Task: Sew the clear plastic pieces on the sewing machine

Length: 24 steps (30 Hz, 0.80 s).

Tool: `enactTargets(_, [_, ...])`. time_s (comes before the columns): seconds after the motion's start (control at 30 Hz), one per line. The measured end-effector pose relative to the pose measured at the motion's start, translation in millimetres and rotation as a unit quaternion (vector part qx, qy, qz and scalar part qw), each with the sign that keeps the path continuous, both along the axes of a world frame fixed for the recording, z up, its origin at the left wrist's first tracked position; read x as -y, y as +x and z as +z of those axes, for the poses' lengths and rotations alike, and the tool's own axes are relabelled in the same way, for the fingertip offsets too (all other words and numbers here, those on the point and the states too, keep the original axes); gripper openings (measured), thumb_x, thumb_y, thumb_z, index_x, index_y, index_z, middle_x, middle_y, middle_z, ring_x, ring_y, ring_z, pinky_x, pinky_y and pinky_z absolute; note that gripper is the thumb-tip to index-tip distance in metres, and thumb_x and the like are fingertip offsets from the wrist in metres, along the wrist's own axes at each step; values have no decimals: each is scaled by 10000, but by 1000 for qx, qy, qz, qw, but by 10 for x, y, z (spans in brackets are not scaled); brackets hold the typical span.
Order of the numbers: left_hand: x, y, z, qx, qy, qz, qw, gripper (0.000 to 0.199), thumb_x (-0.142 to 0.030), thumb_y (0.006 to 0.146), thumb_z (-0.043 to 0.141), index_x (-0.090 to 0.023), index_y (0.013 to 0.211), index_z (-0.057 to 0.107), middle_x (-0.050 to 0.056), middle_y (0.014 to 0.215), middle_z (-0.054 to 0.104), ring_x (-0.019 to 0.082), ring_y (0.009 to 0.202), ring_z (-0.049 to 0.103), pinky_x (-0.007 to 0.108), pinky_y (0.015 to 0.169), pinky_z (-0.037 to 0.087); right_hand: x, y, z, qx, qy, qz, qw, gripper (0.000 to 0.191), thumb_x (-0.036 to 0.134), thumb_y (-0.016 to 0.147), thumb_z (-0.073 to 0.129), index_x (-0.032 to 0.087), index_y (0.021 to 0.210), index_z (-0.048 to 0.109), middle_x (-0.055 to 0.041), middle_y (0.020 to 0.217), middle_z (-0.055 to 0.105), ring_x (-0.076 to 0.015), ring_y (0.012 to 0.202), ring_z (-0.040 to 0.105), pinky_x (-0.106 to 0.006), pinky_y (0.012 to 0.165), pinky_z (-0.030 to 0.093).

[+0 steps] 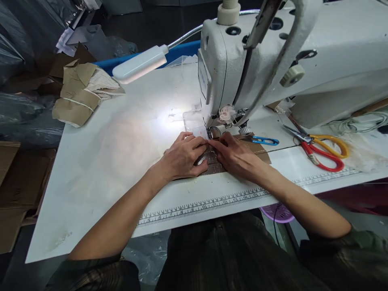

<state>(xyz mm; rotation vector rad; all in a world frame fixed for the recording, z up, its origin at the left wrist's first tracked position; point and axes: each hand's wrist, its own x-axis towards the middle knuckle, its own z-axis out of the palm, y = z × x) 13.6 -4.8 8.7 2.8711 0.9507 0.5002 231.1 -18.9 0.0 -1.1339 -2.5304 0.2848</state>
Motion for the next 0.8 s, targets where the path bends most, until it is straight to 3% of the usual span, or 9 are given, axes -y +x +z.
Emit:
enactTargets(0.2, [-6, 20, -17, -14, 3, 15, 1000, 335, -327, 930, 496, -140, 1151, 663, 132, 1182, 667, 270, 1034, 637, 468, 959, 443, -18, 34, -33, -25, -13, -5, 1000, 343, 121, 941, 409, 199, 1216, 597, -112, 1020, 561, -239, 894, 586, -441, 819, 573])
enactTargets(0.6, [-33, 50, -16, -15, 5, 42, 999, 377, -372, 915, 545, -145, 1207, 616, 155, 1273, 614, 291, 1092, 610, 503, 995, 421, -17, -22, 31, 32, -6, -9, 999, 359, 99, 946, 389, 138, 1237, 595, -176, 1103, 588, -256, 858, 595, -443, 799, 551])
enactTargets(0.7, [-38, 51, -24, -26, 1, 54, 998, 437, -394, 912, 549, -121, 1250, 585, 169, 1290, 595, 296, 1089, 609, 480, 965, 428, -51, 42, 63, -22, -29, -12, 999, 306, 185, 975, 408, 154, 1169, 642, -155, 1048, 620, -249, 870, 618, -409, 801, 545])
enactTargets(0.8, [-36, 56, -29, -44, 7, 62, 997, 480, -423, 923, 517, -103, 1279, 561, 181, 1296, 587, 300, 1058, 605, 479, 923, 430, -147, 112, 96, -76, -80, -59, 992, 357, 350, 1016, 379, 171, 1037, 687, -115, 905, 667, -226, 761, 637, -377, 711, 532])
